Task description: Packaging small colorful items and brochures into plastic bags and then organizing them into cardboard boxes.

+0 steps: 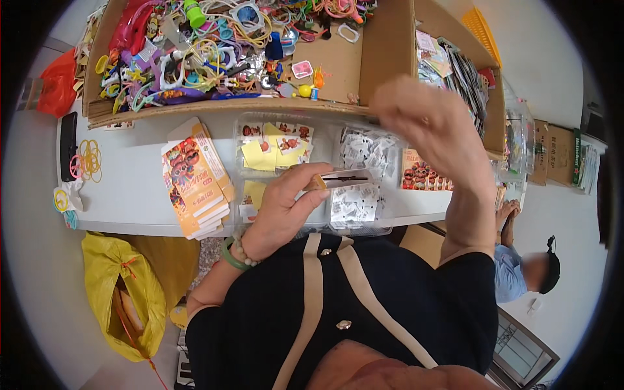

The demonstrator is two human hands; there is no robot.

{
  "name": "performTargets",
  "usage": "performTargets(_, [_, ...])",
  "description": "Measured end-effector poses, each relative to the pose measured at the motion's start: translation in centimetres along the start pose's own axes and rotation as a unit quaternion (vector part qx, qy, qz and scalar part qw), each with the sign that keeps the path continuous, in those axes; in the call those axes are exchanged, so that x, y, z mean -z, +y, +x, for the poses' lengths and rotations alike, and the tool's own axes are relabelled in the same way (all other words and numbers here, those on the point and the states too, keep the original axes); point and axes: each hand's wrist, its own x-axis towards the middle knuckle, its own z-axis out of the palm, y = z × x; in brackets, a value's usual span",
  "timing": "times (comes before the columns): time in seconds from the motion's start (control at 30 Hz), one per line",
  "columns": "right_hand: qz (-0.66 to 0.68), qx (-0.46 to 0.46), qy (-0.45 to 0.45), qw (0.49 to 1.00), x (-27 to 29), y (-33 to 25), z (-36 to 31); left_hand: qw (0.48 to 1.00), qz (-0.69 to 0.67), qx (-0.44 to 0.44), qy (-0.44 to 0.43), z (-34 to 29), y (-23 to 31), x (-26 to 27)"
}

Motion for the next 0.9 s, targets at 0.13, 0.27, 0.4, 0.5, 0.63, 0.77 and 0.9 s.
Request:
performTargets(0.13, [-0.239,0.002,-0.107,0.965,-2.4,3.0,7.6,1.0,0.006,0.005,0.008,-0.3,0.2,0.2])
performTargets(0.27, [-0.258,0.052,-0.139,0.955,-7.5,5.6,12.6,1.0,-0.004,0.024,0.002,-0.1,0.6,0.4])
performTargets(0.4, [-0.332,0.039,-0.18,0.925,-8.4,6.1,14.1,0.999,-0.007,0.031,-0.001,-0.1,0.7,0.5])
performTargets(0.5, [-0.32,0.003,-0.158,0.934,-6.2,5.7,13.1,0.999,-0.034,0.034,0.014,0.0,0.1,0.3])
performTargets(0.63, [-0.099,0.087,-0.021,0.991,-1.7,3.9,8.5,0.998,-0.021,0.036,0.047,0.0,-1.1,-0.1])
performTargets(0.77, [0.018,0.126,-0.091,0.988,-0.7,-0.5,1.6,0.997,-0.037,-0.007,0.068,0.4,-1.4,-0.6])
performTargets(0.9, [0.011,0.134,-0.019,0.991,-3.6,-1.4,-2.5,0.997,-0.062,0.005,0.038,0.5,-0.6,-1.3])
